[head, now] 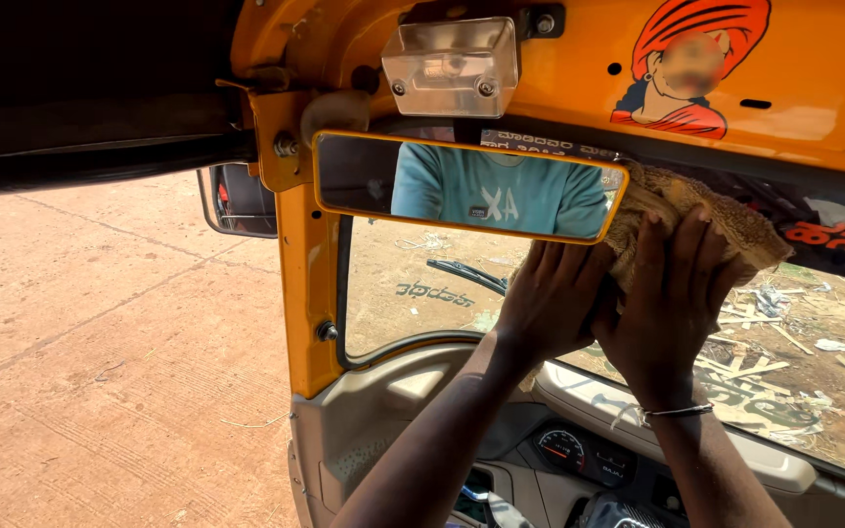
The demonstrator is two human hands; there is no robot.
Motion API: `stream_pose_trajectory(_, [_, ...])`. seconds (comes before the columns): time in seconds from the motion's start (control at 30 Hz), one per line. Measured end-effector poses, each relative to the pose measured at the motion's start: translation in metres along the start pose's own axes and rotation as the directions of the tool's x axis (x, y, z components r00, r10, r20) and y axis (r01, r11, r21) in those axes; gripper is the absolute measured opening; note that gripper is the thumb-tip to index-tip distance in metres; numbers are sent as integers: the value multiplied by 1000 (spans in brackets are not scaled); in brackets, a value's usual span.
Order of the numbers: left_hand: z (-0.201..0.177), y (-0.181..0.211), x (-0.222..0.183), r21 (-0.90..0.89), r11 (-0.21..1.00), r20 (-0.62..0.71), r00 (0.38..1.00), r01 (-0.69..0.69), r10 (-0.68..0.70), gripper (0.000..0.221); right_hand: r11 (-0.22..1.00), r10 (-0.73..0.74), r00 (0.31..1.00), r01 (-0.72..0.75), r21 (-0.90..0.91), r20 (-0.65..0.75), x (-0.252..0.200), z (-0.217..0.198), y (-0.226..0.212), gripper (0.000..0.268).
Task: The person wipes the dashboard, windshield, and side mirrors of a three-wheeled auto-rickshaw using a cloth. They clean the instrument panel, handlebars, and interior frame, moving the cloth between surfaces to remove dust and dirt.
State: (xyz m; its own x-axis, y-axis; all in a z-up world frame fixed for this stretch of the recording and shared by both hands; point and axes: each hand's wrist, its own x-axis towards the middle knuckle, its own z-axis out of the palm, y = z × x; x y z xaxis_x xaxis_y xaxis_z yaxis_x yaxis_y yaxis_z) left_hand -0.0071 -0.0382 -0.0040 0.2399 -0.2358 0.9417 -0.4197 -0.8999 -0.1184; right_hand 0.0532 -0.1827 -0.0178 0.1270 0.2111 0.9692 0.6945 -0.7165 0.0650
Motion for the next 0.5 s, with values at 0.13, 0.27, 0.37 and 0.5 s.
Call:
stream_pose_trajectory(0.13, [16, 14, 3, -11, 999, 0, 999, -37, 37, 67, 997, 54, 999, -53, -50, 6, -11, -10, 16, 71])
stream_pose_trajectory(0.27, [49, 43, 10, 71, 974, 89, 974, -214, 207, 61, 990, 110, 992, -115, -86, -58, -38, -37, 47, 77])
stream_pose_trajectory(0.37, [68, 62, 14, -12, 973, -2, 973, -231, 231, 57, 982, 142, 985, -152, -110, -93, -46, -47, 64, 82])
stream_pose_trajectory(0.5, [65, 50, 15, -7, 983, -69, 981, -183, 182, 54, 988, 99, 991, -109, -113, -91, -28, -40, 65, 82])
